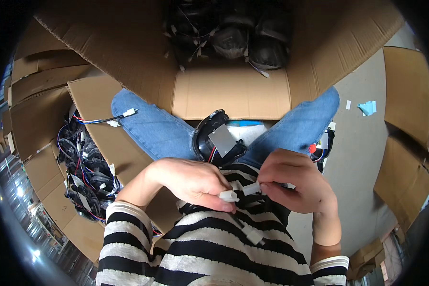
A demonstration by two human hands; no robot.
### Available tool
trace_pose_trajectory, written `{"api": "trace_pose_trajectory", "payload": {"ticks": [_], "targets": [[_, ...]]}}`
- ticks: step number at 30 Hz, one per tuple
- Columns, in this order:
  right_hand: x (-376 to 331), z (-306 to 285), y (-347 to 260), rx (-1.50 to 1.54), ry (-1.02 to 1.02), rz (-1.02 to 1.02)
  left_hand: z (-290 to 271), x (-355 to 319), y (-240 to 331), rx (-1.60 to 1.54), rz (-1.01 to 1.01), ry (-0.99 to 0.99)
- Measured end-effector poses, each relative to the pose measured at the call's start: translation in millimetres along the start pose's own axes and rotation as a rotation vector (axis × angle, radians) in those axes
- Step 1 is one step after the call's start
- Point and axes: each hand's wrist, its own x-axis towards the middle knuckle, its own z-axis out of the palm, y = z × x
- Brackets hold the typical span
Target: The person sits on the floor and repeatedly picks up black electronic components from a cardboard box. They connect white plastic connectors to the wires on each component, then place the assembled units back into the box. The process is repeated for multiple items.
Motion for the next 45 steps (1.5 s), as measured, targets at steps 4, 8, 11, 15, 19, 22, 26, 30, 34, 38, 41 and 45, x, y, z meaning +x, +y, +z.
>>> {"api": "trace_pose_trajectory", "payload": {"ticks": [4, 8, 11, 15, 19, 22, 26, 30, 34, 38, 41, 45], "targets": [[0, 6, 0, 0.032, -0.066, -0.059, -3, 6, -3, -0.015, 0.027, -0.13], [-3, 8, -6, -0.112, -0.068, -0.06, -5, 7, -5, -0.03, -0.035, -0.235], [-2, 8, -14, -0.278, -0.039, -0.077, -11, 8, -12, -0.021, -0.084, -0.222], [3, 7, -10, -0.325, 0.04, -0.094, -22, 14, -9, -0.061, -0.123, -0.21], [4, -5, -2, -0.299, 0.118, -0.065, -30, 18, -1, -0.057, -0.119, -0.033], [-10, -24, -10, -0.275, 0.273, 0.012, -32, 14, 0, -0.042, -0.082, 0.173], [-28, -28, -17, -0.156, 0.285, 0.042, -17, 3, 9, -0.241, -0.256, 0.465], [-28, -21, -15, -0.087, 0.283, 0.084, -11, 1, 5, -0.044, -0.131, 0.556], [-26, -22, -14, -0.065, 0.267, 0.066, -9, -1, 3, 0.034, -0.054, 0.589], [-24, -24, -14, -0.085, 0.265, 0.025, -9, -5, 0, -0.043, -0.04, 0.555], [-22, -24, -13, -0.112, 0.246, 0.007, -9, -5, -4, -0.115, 0.004, 0.507], [-21, -24, -12, -0.105, 0.22, -0.013, -9, -7, -8, -0.202, 0.039, 0.451]]}}
